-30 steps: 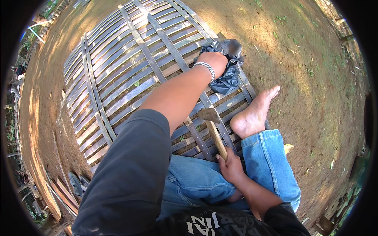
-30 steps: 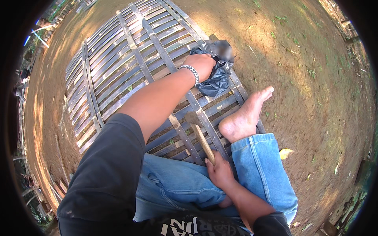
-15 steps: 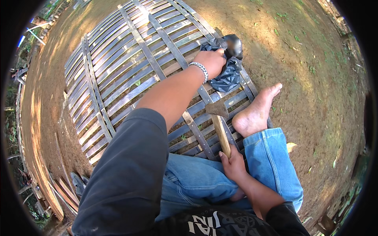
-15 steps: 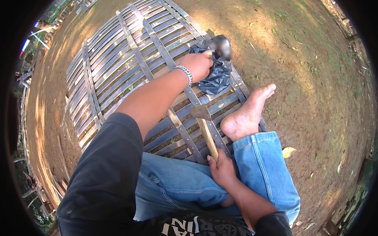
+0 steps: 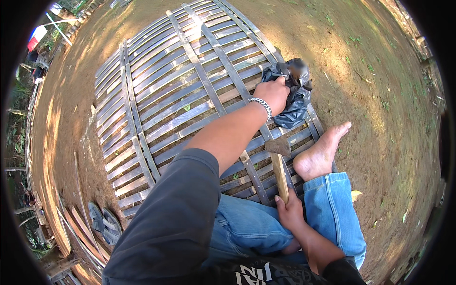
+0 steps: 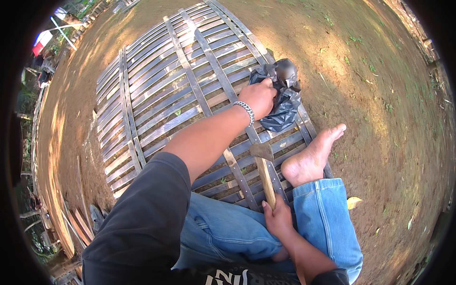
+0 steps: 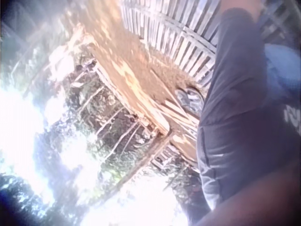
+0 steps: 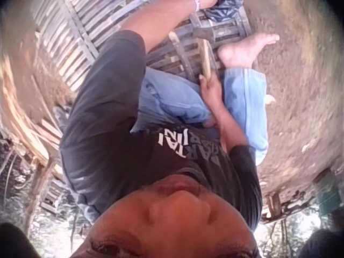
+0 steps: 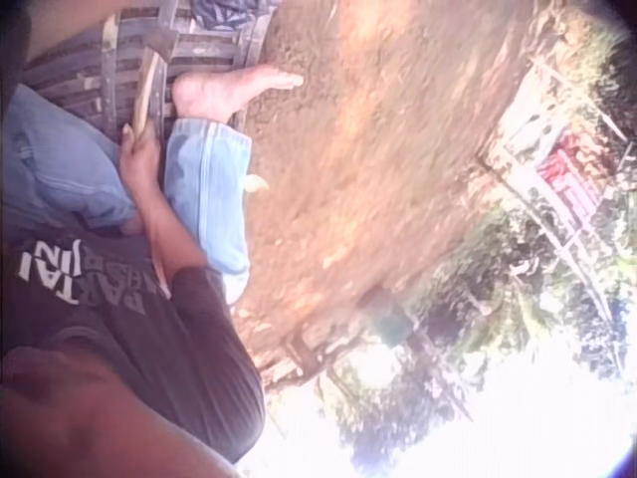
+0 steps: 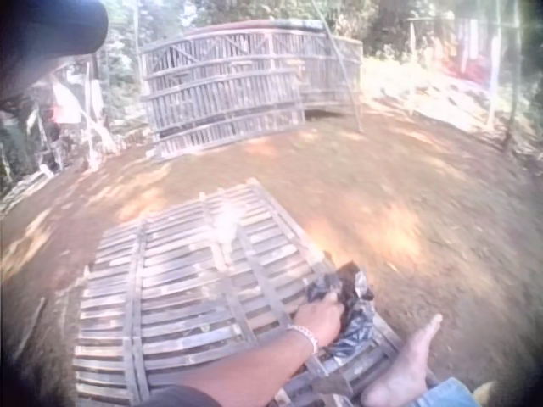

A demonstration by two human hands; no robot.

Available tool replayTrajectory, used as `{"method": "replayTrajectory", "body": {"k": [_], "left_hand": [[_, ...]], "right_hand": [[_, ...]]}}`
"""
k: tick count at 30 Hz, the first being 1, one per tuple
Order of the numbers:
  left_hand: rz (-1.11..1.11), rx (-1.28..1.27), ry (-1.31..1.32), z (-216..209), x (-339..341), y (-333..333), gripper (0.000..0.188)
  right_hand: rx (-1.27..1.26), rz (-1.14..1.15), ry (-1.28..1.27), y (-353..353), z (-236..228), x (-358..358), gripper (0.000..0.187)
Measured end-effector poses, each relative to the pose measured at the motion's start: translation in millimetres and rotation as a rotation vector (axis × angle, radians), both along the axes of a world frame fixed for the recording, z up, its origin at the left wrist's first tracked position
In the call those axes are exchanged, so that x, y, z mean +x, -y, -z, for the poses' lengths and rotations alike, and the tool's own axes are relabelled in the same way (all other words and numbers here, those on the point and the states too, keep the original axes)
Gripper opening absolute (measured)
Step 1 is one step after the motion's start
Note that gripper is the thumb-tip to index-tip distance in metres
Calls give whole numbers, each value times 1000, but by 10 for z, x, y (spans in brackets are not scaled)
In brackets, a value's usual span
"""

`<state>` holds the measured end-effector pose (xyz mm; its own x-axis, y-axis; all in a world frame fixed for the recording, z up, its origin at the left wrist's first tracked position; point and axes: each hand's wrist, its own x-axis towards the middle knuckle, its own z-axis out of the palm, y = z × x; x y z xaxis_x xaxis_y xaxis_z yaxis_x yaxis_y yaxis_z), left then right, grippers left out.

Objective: The person hammers nails into a curved wooden slat structure using a hammer. They retrieve nails from a black plastic bag and secure the slats in place, moving along the structure as they work.

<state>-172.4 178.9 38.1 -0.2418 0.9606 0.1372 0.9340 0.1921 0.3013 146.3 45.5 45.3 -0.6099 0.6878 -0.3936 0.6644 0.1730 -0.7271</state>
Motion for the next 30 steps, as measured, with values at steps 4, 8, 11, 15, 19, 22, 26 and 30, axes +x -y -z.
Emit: {"method": "replayTrajectory", "body": {"k": [4,8,11,15,19,22,26,30], "left_hand": [[-53,340,304,-97,-97,104,11],[-55,526,664,-333,-262,455,15],[-161,298,708,-596,-298,1206,17],[-192,81,870,-190,-286,1923,12],[-47,74,832,174,-155,2196,10],[-15,30,848,221,-123,2225,11],[48,47,623,256,-101,2229,12],[17,128,641,391,-99,2179,11]], "right_hand": [[-1,-10,1,3,-52,-30,35],[-85,55,7,-10,-24,18,35],[-105,58,16,-5,39,52,37],[-27,17,-44,4,170,81,29],[-11,17,-39,-13,218,109,28],[-111,103,41,9,161,93,36],[-116,95,60,10,97,47,36],[-108,77,76,19,119,47,37]]}}
